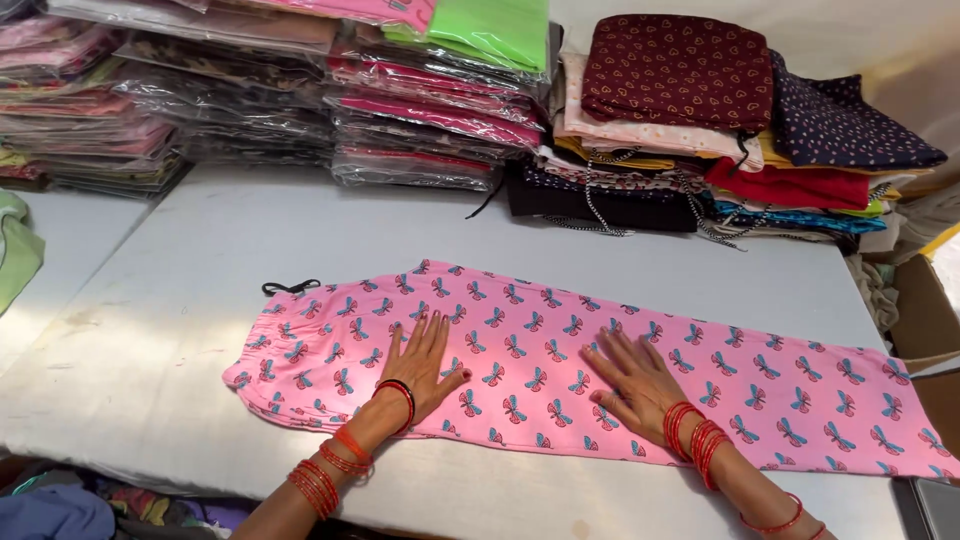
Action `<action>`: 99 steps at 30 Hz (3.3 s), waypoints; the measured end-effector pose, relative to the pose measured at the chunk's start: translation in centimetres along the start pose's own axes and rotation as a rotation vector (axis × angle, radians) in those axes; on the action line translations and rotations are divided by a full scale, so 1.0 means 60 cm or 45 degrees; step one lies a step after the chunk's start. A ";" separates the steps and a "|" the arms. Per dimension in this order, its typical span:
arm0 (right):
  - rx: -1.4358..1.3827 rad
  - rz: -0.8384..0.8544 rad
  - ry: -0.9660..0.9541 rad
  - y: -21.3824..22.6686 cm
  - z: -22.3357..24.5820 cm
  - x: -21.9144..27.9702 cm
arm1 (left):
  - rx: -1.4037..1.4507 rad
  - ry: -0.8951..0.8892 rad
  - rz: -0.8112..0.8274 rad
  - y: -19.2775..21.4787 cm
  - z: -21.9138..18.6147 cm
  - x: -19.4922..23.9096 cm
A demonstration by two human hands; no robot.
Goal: The person unfolds a pink patterned garment on a white table, smooths it out, and folds it into a neat rectangle. The folded garment is then placed on a stack of other folded clothes.
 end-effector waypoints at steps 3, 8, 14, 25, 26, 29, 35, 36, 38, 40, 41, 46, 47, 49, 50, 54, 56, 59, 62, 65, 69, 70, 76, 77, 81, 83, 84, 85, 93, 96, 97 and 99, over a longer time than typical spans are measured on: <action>0.076 -0.071 0.299 -0.012 0.068 0.024 | -0.206 0.403 0.047 -0.003 0.120 0.084; 0.105 -0.093 0.336 -0.018 0.070 0.025 | -0.205 0.797 0.052 0.025 0.210 0.196; 0.098 -0.117 0.327 -0.021 0.074 0.024 | -0.252 0.696 0.130 0.047 0.224 0.140; -0.178 0.230 0.658 -0.018 0.283 -0.102 | -0.024 -0.087 -0.038 -0.004 0.249 -0.085; -0.335 0.217 0.673 -0.021 0.299 -0.134 | -0.051 -0.089 -0.030 -0.005 0.257 -0.088; -0.387 0.118 0.676 -0.040 0.350 -0.217 | -0.103 -0.095 -0.019 -0.002 0.266 -0.092; -0.317 0.085 0.952 -0.077 0.482 -0.200 | -0.139 -0.106 0.038 0.018 0.281 -0.111; -0.319 0.073 1.066 -0.079 0.501 -0.176 | -0.137 -0.104 0.047 0.016 0.288 -0.121; -0.257 0.033 1.081 -0.061 0.511 -0.152 | -0.132 -0.104 0.038 0.016 0.302 -0.138; -0.203 -0.004 1.102 -0.052 0.521 -0.129 | -0.126 -0.098 0.037 0.008 0.308 -0.145; -0.100 -0.011 1.142 -0.054 0.526 -0.122 | -0.117 -0.075 0.019 0.007 0.311 -0.144; 0.104 -0.158 1.201 -0.077 0.539 -0.086 | -0.136 -0.006 -0.060 0.030 0.294 -0.129; 0.100 -0.133 1.213 -0.071 0.538 -0.081 | -0.209 0.052 -0.069 0.042 0.284 -0.123; 0.097 -0.107 1.207 -0.079 0.536 -0.070 | -0.283 0.091 -0.077 0.051 0.268 -0.113; 0.038 -0.102 1.193 -0.091 0.534 -0.063 | -0.421 0.120 -0.116 0.053 0.263 -0.107; -0.786 0.133 1.012 -0.041 0.448 -0.038 | -0.859 0.225 -0.291 0.045 0.216 -0.117; -0.721 0.161 0.819 0.006 0.357 -0.037 | -0.680 0.144 -0.463 0.035 0.164 -0.121; -0.565 0.198 0.412 0.002 0.193 -0.025 | -0.100 -0.168 -0.638 0.002 0.070 -0.120; -0.264 0.163 0.027 -0.017 0.018 0.000 | 0.112 -0.366 -0.372 -0.015 -0.002 -0.125; 0.019 0.131 -0.338 -0.032 -0.158 0.039 | -0.103 -0.234 -0.040 -0.019 0.013 -0.130; 0.140 0.031 -0.949 -0.055 -0.409 0.102 | -0.151 -0.006 -0.099 -0.015 0.119 -0.150; 0.139 0.030 -0.956 -0.060 -0.444 0.113 | -0.153 -0.012 -0.099 -0.019 0.137 -0.151; 0.058 -0.086 -1.562 -0.055 -0.609 0.177 | -0.110 0.139 -0.225 -0.043 0.205 -0.148; 0.049 -0.175 -1.657 -0.054 -0.622 0.181 | -0.101 0.140 -0.258 -0.044 0.206 -0.147; 0.457 -0.623 -1.634 -0.025 -0.589 0.177 | -0.213 0.198 -0.344 -0.005 0.183 -0.130; 0.376 -0.554 -1.493 -0.027 -0.508 0.150 | -0.367 0.172 -0.364 0.004 0.155 -0.131; 0.298 -0.480 -1.352 -0.032 -0.467 0.131 | -0.519 0.148 -0.380 0.009 0.138 -0.134; 0.296 -0.481 -1.359 -0.037 -0.418 0.132 | -0.523 0.141 -0.380 -0.002 0.115 -0.139; 0.059 0.119 -1.046 -0.055 -0.292 0.113 | -0.004 -0.482 -0.003 -0.013 -0.100 -0.192; 0.035 0.125 -1.390 -0.034 -0.410 0.123 | -0.049 -0.140 0.014 -0.016 -0.008 -0.228; 0.034 0.123 -1.391 -0.031 -0.443 0.125 | -0.050 -0.142 0.013 -0.020 0.020 -0.232; 0.026 0.075 -1.652 -0.024 -0.517 0.145 | -0.060 0.122 -0.012 -0.027 0.099 -0.233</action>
Point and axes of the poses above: each hand's wrist, its own x-axis away from the middle knuckle, its own y-axis out of the back of the hand, z = x × y, the point moved 6 cm from there along -x, towards the middle knuckle, and after that the axes turned 13 degrees about -y, right-handed, at the moved point
